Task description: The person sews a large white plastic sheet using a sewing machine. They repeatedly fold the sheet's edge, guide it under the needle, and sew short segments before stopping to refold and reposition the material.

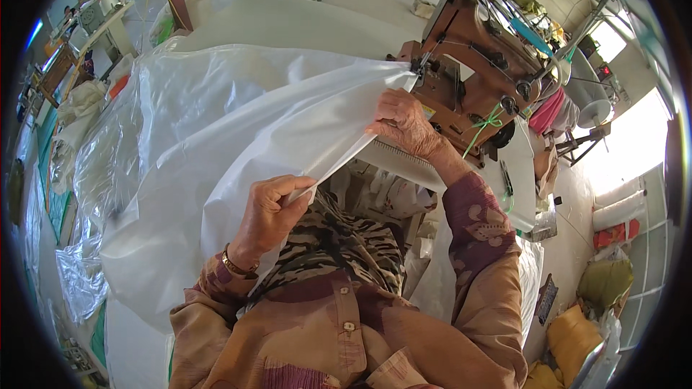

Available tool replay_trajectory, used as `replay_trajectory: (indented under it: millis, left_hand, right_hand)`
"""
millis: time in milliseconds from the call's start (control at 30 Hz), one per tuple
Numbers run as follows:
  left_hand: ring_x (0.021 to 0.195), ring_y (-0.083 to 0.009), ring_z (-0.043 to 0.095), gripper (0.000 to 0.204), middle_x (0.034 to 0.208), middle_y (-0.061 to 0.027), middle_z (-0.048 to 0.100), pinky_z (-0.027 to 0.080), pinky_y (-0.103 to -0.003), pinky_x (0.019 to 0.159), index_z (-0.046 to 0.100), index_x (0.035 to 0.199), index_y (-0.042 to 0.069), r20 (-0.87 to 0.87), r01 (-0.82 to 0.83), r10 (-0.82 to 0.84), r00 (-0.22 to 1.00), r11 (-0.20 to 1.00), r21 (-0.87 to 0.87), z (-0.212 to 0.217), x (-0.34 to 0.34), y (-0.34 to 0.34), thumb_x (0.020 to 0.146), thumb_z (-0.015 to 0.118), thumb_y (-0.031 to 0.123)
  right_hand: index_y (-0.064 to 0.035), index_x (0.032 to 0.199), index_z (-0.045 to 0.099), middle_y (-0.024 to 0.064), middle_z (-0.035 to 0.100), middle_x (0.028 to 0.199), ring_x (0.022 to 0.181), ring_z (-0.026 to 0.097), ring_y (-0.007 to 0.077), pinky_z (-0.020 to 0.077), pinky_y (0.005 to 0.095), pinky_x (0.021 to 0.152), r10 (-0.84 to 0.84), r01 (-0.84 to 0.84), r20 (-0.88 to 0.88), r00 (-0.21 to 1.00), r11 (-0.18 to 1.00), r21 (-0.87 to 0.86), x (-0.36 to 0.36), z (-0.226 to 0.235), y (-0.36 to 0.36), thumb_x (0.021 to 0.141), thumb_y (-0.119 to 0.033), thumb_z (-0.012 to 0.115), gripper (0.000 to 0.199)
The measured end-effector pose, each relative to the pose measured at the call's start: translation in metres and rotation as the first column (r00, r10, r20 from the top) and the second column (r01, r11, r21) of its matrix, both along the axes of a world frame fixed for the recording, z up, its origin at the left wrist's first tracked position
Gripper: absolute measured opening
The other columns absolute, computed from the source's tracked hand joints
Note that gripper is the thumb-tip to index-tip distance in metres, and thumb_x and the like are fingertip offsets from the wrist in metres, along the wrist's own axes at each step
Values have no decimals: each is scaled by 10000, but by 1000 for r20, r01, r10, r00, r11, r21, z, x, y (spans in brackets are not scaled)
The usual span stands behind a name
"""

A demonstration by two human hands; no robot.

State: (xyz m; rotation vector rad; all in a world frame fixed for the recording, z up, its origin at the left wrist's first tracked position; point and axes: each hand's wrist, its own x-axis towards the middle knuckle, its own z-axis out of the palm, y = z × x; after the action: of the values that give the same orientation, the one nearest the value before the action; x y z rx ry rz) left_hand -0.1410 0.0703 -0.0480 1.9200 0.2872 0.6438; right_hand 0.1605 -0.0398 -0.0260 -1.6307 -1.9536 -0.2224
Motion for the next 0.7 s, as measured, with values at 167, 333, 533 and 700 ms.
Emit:
replay_trajectory:
  millis: [167, 333, 533, 700]
  left_hand:
    - [579, -18, 398, 157, 675, 23, 573, 311, -227, 505, 734, 1027, -14, -5, 10, -10, 1000, 993, -117, 0, 1, 6, 884, 691, 38]
    - [605, -3, 419, 167, 702, 51, 598, 332, -211, 519, 733, 1047, -20, 2, 55, -55, 998, 986, -158, 8, 1, 14, 904, 684, 50]
    - [644, -3, 498, 193, 743, 30, 657, 385, -189, 557, 727, 1075, -29, -3, 61, -62, 998, 983, -173, 18, 0, 19, 914, 678, 64]
    - [650, -11, 510, 207, 761, 13, 668, 394, -191, 566, 722, 1085, -35, -30, 39, -45, 999, 984, -172, 17, -2, 21, 917, 672, 75]
  right_hand:
    - [-84, 737, 600, 46, 559, 754, 765, 547, 267, 407, 378, 732, -33, 32, 37, 999, 999, 30, 12, 1, 3, 774, -358, 786, 334]
    - [-88, 727, 583, 54, 555, 752, 775, 548, 272, 410, 385, 735, -58, 58, -13, 998, 998, 0, 33, -3, 6, 756, -374, 799, 359]
    - [-70, 725, 542, 88, 530, 739, 776, 544, 313, 428, 405, 750, -127, 128, 33, 991, 992, -22, 50, 6, 7, 750, -413, 786, 422]
    - [-53, 725, 531, 113, 537, 749, 791, 553, 346, 448, 441, 766, -172, 176, 87, 981, 983, -48, 58, 7, 11, 753, -427, 773, 446]
